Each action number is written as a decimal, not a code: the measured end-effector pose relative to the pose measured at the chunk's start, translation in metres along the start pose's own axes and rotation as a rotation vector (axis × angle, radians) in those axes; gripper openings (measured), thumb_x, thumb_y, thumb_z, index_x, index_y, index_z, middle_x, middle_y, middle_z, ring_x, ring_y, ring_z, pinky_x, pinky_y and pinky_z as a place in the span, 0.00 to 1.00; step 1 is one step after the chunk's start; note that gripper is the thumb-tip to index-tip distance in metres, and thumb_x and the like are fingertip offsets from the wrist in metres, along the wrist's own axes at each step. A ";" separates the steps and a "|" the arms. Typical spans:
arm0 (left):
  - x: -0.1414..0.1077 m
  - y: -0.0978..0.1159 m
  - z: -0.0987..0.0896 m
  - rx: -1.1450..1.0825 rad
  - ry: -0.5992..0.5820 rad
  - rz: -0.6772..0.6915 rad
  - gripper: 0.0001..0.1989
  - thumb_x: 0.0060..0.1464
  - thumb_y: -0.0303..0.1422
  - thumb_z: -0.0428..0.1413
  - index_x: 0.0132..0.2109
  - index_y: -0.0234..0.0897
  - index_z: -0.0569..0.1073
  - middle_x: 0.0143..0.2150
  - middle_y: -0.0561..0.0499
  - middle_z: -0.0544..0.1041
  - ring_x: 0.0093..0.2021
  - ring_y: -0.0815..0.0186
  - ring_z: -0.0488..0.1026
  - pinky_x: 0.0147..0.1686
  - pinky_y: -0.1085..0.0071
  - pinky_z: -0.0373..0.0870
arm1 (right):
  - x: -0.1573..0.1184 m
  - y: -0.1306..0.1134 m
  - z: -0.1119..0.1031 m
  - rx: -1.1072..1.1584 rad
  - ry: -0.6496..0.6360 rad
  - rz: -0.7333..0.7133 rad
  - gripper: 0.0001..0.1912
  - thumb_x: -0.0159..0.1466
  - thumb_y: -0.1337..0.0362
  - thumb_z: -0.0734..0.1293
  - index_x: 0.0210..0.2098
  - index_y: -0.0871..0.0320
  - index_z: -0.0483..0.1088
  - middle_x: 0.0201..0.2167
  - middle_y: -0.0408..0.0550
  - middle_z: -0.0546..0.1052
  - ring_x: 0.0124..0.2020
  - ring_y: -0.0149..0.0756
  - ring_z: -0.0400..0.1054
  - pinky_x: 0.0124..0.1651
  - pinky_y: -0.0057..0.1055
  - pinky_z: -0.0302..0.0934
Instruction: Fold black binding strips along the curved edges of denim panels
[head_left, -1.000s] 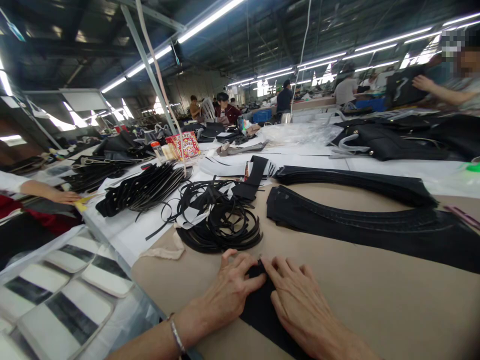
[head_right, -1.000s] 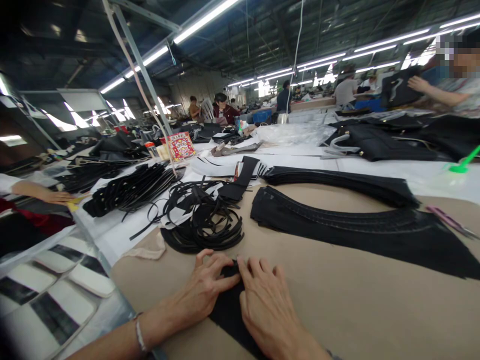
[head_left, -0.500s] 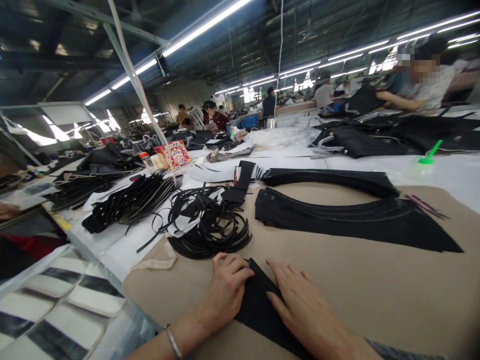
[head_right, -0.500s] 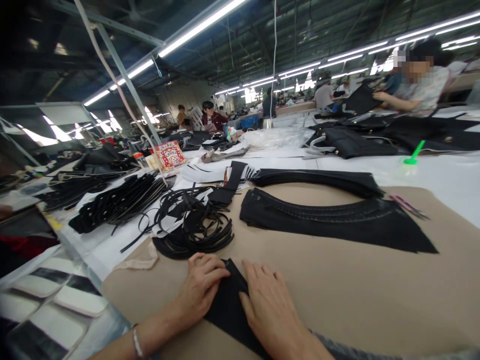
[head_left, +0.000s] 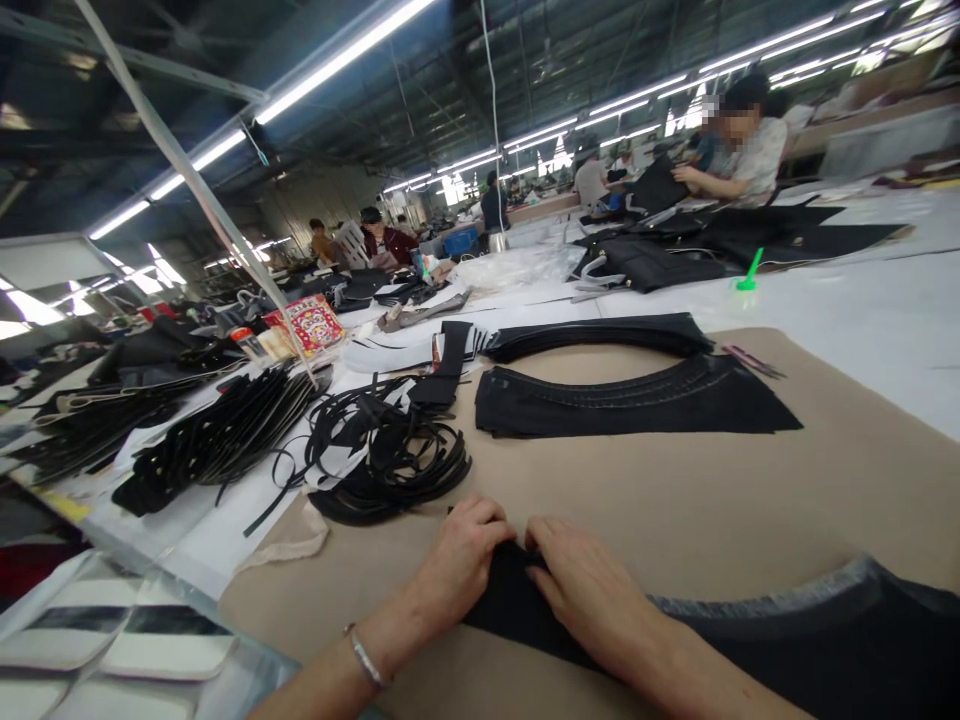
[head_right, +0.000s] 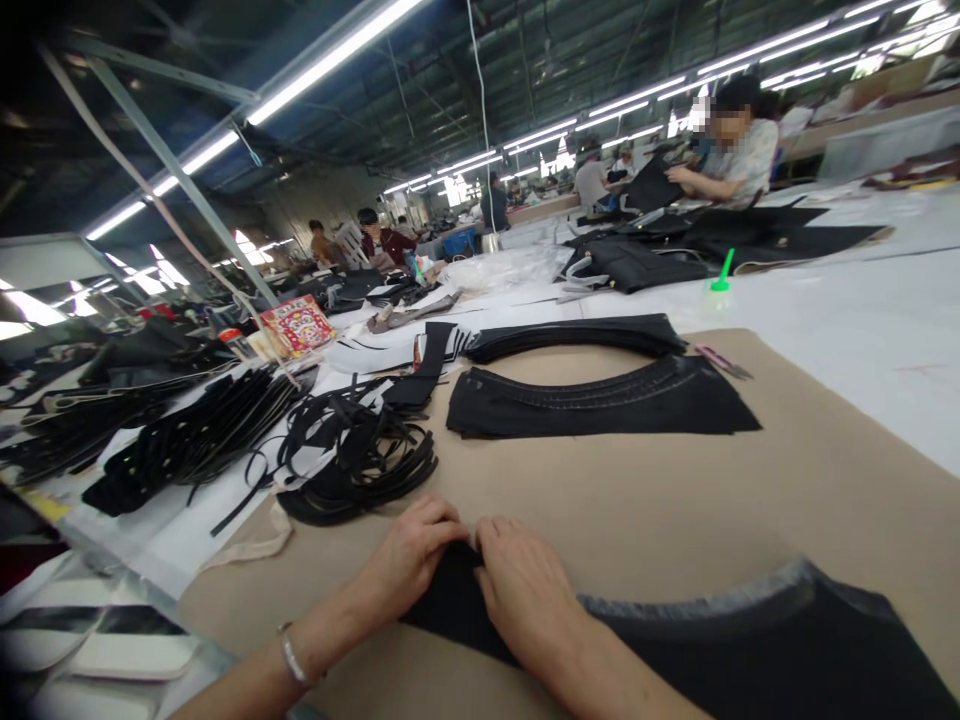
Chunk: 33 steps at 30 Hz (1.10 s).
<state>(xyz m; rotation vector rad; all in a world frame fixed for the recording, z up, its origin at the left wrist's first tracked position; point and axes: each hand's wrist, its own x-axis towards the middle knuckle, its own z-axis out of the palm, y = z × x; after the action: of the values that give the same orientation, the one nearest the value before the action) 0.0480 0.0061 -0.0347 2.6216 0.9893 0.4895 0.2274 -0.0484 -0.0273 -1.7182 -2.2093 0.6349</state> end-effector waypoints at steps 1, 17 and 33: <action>-0.001 0.000 0.001 -0.002 -0.009 0.008 0.16 0.59 0.19 0.47 0.41 0.38 0.78 0.38 0.49 0.74 0.42 0.64 0.68 0.42 0.69 0.65 | 0.000 0.001 0.000 0.009 -0.002 -0.004 0.07 0.62 0.74 0.65 0.40 0.59 0.68 0.39 0.49 0.73 0.43 0.42 0.67 0.45 0.36 0.59; -0.020 0.014 0.003 -0.003 -0.072 -0.055 0.24 0.60 0.20 0.44 0.53 0.47 0.75 0.43 0.47 0.72 0.44 0.61 0.67 0.46 0.62 0.67 | -0.018 0.021 0.002 0.099 -0.008 -0.099 0.11 0.64 0.78 0.58 0.39 0.60 0.68 0.39 0.49 0.70 0.41 0.40 0.66 0.43 0.34 0.60; -0.029 0.022 0.003 0.167 -0.087 0.039 0.28 0.59 0.21 0.46 0.60 0.56 0.68 0.50 0.45 0.66 0.52 0.57 0.63 0.51 0.54 0.65 | -0.044 0.044 -0.005 0.073 -0.017 -0.200 0.15 0.67 0.77 0.54 0.39 0.60 0.70 0.40 0.52 0.70 0.42 0.41 0.65 0.47 0.38 0.61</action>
<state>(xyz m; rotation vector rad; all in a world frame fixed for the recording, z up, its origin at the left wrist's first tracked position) 0.0418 -0.0300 -0.0346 2.7878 0.9922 0.3112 0.2787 -0.0814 -0.0423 -1.4383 -2.3019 0.6735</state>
